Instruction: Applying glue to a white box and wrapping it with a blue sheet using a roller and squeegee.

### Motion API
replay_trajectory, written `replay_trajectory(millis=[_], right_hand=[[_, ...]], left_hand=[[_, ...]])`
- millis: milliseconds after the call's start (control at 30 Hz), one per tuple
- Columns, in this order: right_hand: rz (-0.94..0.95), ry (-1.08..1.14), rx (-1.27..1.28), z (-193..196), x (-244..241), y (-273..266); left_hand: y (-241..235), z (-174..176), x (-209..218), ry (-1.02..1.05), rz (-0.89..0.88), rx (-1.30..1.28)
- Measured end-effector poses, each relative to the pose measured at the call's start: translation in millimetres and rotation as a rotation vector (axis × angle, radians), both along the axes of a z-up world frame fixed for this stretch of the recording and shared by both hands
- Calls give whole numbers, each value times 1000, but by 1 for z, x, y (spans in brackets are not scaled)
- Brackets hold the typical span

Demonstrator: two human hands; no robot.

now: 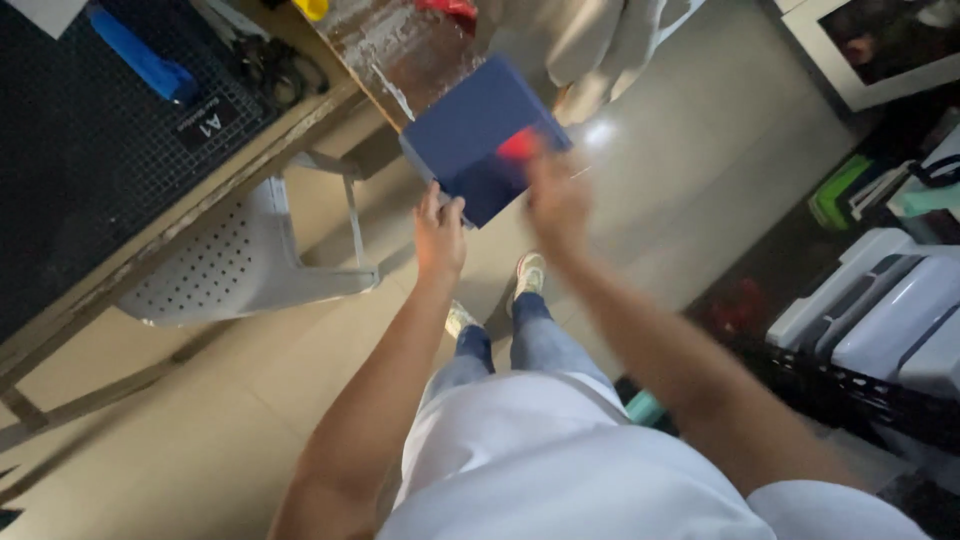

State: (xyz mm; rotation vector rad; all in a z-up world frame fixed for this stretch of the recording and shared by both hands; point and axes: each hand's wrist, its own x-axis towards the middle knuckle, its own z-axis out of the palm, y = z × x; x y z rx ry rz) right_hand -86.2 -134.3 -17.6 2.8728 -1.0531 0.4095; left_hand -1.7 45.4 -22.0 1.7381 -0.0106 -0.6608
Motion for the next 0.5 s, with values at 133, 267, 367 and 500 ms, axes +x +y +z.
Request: replay_trajectory(millis=[133,267,367,500], right_hand=[[356,-239,-302,-7,-5,25],[-79,-43,26,-5,0,-94],[-155,-273,127,36,-16,-81],[-180,-329,339,12,-49,-79]], left_hand=[[-1,22,-8,-100,39,28],[-11,36,-8,-800,61,271],[-15,53,1,-1107,-115,370],[-33,24,10,-1187,-243,464]])
